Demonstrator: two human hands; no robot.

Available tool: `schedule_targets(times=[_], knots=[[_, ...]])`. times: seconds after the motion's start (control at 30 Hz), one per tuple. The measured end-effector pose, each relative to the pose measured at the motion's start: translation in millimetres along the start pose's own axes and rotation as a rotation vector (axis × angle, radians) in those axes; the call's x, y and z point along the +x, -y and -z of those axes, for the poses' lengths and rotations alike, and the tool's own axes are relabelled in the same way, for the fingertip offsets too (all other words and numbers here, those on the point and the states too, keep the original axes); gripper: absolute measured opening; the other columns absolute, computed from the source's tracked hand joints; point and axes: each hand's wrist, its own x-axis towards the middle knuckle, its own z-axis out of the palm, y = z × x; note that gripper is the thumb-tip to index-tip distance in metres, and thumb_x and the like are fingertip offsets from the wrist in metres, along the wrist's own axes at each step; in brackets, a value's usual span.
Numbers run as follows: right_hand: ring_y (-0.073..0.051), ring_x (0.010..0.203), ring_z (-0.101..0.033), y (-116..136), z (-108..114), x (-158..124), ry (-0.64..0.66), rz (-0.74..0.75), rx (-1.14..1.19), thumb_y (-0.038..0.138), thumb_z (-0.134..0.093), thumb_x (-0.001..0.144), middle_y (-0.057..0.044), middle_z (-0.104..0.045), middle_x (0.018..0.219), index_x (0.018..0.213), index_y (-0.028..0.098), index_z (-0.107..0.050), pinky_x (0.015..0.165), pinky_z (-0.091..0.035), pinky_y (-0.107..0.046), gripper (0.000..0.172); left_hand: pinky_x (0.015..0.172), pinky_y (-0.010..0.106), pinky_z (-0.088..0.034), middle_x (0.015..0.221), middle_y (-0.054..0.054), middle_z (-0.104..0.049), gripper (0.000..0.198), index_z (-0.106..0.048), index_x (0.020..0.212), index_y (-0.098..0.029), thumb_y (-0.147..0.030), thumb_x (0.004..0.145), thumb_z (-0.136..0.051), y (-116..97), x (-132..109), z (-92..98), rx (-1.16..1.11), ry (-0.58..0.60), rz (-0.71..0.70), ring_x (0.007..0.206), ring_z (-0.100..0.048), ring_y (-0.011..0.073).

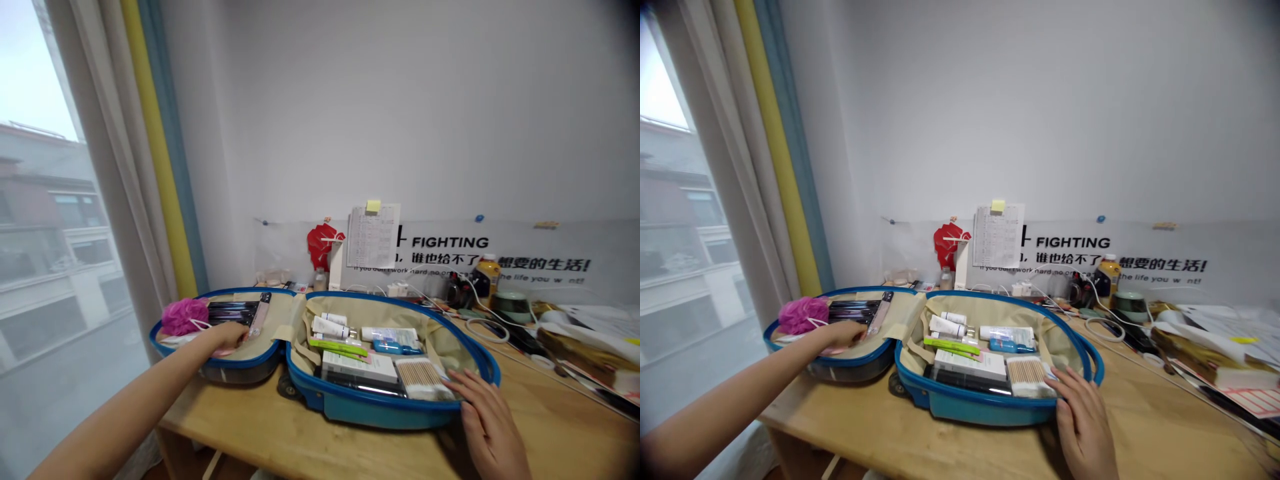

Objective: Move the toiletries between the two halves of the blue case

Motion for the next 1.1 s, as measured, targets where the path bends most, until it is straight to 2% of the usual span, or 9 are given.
schedule_targets(times=[0.17,0.3,0.4,0.57,0.73,0.93,1.1], knots=[[-0.025,0.107,-0.062,-1.7,-0.5,-2.3,0.013,-0.032,0.01,0.032,-0.036,0.091,-0.007,-0.07,0.104,0.098,0.023,-0.066,0.095,-0.044,-0.046,0.032,0.086,0.042,-0.051,0.11,0.007,-0.062,0.031,-0.058,0.113,-0.015,-0.036,0.091,-0.055,-1.0,1.0,-4.0,-0.051,-0.105,0.035,0.097,-0.061,0.0191],[-0.026,0.108,-0.062,-4.3,-1.4,-4.2,0.045,-0.078,0.026,0.037,-0.034,0.091,-0.007,-0.07,0.105,0.097,0.024,-0.067,0.095,-0.044,-0.047,0.036,0.083,0.04,-0.051,0.114,0.008,-0.06,0.036,-0.052,0.122,-0.016,-0.038,0.093,-0.05,1.9,-2.0,7.4,-0.11,-0.193,0.072,0.096,-0.061,0.019],[-0.026,0.109,-0.061,-5.0,-0.8,-3.9,0.059,-0.086,0.041,0.038,-0.035,0.091,-0.007,-0.07,0.106,0.097,0.024,-0.067,0.096,-0.044,-0.047,0.036,0.085,0.041,-0.051,0.117,0.008,-0.059,0.037,-0.052,0.122,-0.016,-0.038,0.093,-0.052,8.0,-4.7,16.8,-0.11,-0.216,0.115,0.099,-0.06,0.0202],[-0.026,0.108,-0.061,-4.7,0.0,-2.6,0.063,-0.09,0.045,0.041,-0.034,0.091,-0.007,-0.07,0.104,0.097,0.023,-0.067,0.095,-0.044,-0.046,0.037,0.085,0.042,-0.052,0.116,0.008,-0.06,0.032,-0.057,0.116,-0.016,-0.036,0.091,-0.056,12.2,-7.2,14.1,-0.029,-0.096,0.194,0.099,-0.06,0.0198],[-0.025,0.107,-0.062,-5.1,-1.1,-2.4,0.022,-0.052,0.04,0.037,-0.035,0.091,-0.007,-0.07,0.103,0.097,0.024,-0.067,0.093,-0.044,-0.045,0.035,0.086,0.042,-0.052,0.116,0.008,-0.06,0.031,-0.058,0.114,-0.016,-0.034,0.089,-0.058,6.1,-7.9,7.7,0.051,0.039,0.161,0.102,-0.06,0.0204],[-0.026,0.107,-0.062,-4.5,0.1,-1.9,0.048,-0.038,0.016,0.035,-0.035,0.09,-0.007,-0.07,0.104,0.099,0.023,-0.066,0.093,-0.045,-0.046,0.034,0.087,0.043,-0.051,0.116,0.008,-0.06,0.03,-0.058,0.114,-0.016,-0.034,0.09,-0.058,0.3,-4.2,6.6,0.063,0.076,0.113,0.102,-0.06,0.0204],[-0.026,0.108,-0.061,-5.6,-1.9,-5.1,0.052,-0.097,0.03,0.04,-0.033,0.091,-0.008,-0.07,0.103,0.096,0.023,-0.067,0.095,-0.044,-0.046,0.038,0.087,0.043,-0.051,0.114,0.008,-0.061,0.03,-0.059,0.112,-0.015,-0.035,0.089,-0.058,-6.0,-3.8,1.5,0.041,0.039,0.119,0.101,-0.06,0.0202]])
